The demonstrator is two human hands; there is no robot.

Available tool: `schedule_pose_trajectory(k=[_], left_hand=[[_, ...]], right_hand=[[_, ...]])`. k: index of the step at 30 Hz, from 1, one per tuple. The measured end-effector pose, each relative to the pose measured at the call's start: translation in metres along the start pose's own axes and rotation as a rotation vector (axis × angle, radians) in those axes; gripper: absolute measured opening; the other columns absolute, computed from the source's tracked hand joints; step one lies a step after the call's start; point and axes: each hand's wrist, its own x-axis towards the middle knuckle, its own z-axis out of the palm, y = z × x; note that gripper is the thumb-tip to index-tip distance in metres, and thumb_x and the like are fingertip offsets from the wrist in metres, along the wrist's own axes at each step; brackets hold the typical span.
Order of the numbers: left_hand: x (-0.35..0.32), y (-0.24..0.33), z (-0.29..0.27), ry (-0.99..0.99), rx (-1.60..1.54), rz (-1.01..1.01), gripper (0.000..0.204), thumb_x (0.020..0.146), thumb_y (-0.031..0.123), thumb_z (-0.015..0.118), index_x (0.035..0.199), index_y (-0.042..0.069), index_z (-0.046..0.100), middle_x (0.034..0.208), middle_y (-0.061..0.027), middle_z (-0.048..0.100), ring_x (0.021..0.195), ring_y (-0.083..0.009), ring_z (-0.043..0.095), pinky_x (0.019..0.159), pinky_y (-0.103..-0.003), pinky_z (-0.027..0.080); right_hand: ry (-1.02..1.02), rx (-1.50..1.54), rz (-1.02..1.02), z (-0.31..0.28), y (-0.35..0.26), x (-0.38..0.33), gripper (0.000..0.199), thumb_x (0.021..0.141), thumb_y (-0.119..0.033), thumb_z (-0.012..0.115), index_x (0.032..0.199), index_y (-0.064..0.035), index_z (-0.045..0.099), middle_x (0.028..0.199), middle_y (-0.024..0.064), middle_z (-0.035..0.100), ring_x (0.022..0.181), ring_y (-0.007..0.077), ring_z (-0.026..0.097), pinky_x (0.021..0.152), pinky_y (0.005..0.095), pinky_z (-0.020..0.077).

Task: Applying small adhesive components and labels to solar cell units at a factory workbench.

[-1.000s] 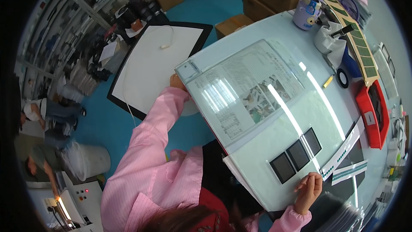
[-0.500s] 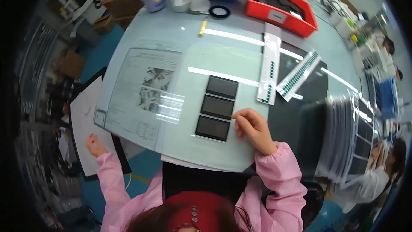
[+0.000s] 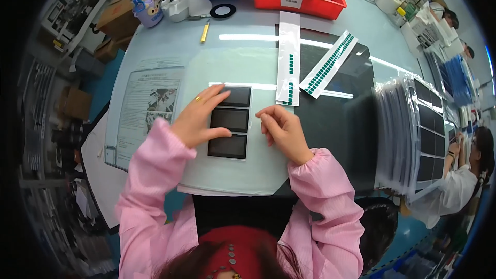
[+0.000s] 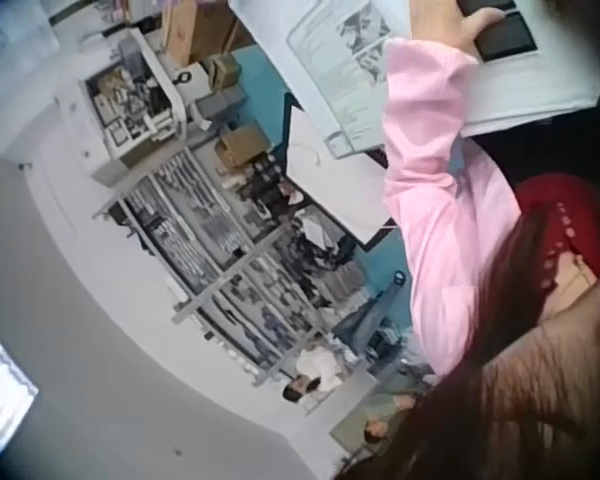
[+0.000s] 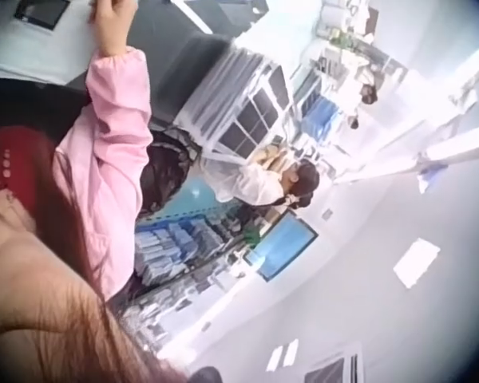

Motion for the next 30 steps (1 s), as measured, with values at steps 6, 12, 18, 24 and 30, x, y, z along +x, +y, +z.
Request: schedule_pose_trajectory(k=[6, 12, 18, 24, 30], left_hand=[[0.021, -0.006, 0.015, -0.148, 0.263, -0.008, 0.099, 0.076, 0.062, 0.07, 0.151, 0.009, 0.033, 0.159, -0.0119, 0.027, 0.149, -0.032, 0.018, 0.12, -0.054, 0.012], [0.014, 0.006, 0.037, -0.019, 0.368, -0.093, 0.098, 0.079, 0.072, 0.06, 0.15, 0.009, 0.034, 0.158, -0.01, 0.03, 0.148, -0.0278, 0.02, 0.119, -0.055, 0.012], [0.023, 0.0, 0.034, 0.185, 0.345, -0.052, 0.081, 0.079, 0.06, 0.069, 0.138, 0.008, 0.05, 0.138, -0.0098, 0.051, 0.132, -0.0272, 0.043, 0.111, -0.049, 0.03], [0.058, 0.008, 0.011, 0.023, 0.393, -0.241, 0.07, 0.069, 0.051, 0.081, 0.118, 0.007, 0.059, 0.111, -0.0101, 0.062, 0.108, -0.0273, 0.057, 0.089, -0.04, 0.044], [0.065, 0.015, 0.007, -0.108, 0.166, -0.41, 0.057, 0.069, 0.046, 0.082, 0.104, 0.006, 0.062, 0.108, -0.0122, 0.063, 0.1, -0.0288, 0.061, 0.088, -0.041, 0.046]], right_hand=[[0.042, 0.002, -0.011, -0.006, -0.004, 0.008, 0.019, 0.101, -0.016, 0.054, 0.101, -0.0003, 0.063, 0.071, 0.0007, 0.058, 0.054, 0.0052, 0.052, 0.046, 0.0199, 0.0433], [0.058, -0.093, 0.025, -0.002, -0.004, 0.009, 0.019, 0.101, -0.016, 0.054, 0.098, -0.0006, 0.063, 0.068, 0.0, 0.057, 0.052, 0.0046, 0.051, 0.043, 0.0196, 0.0395], [0.089, -0.147, 0.008, 0.006, -0.007, 0.011, 0.018, 0.101, -0.016, 0.055, 0.097, -0.0012, 0.064, 0.067, -0.0007, 0.057, 0.051, 0.0039, 0.05, 0.041, 0.0192, 0.0365], [0.085, -0.213, -0.036, 0.006, -0.002, 0.01, 0.018, 0.1, -0.017, 0.055, 0.097, -0.0021, 0.065, 0.066, -0.0012, 0.058, 0.05, 0.0031, 0.049, 0.04, 0.0189, 0.0352], [0.079, -0.154, 0.007, 0.003, -0.005, 0.007, 0.019, 0.1, -0.018, 0.056, 0.097, -0.0019, 0.065, 0.066, -0.0014, 0.057, 0.049, 0.003, 0.047, 0.04, 0.019, 0.0349]])
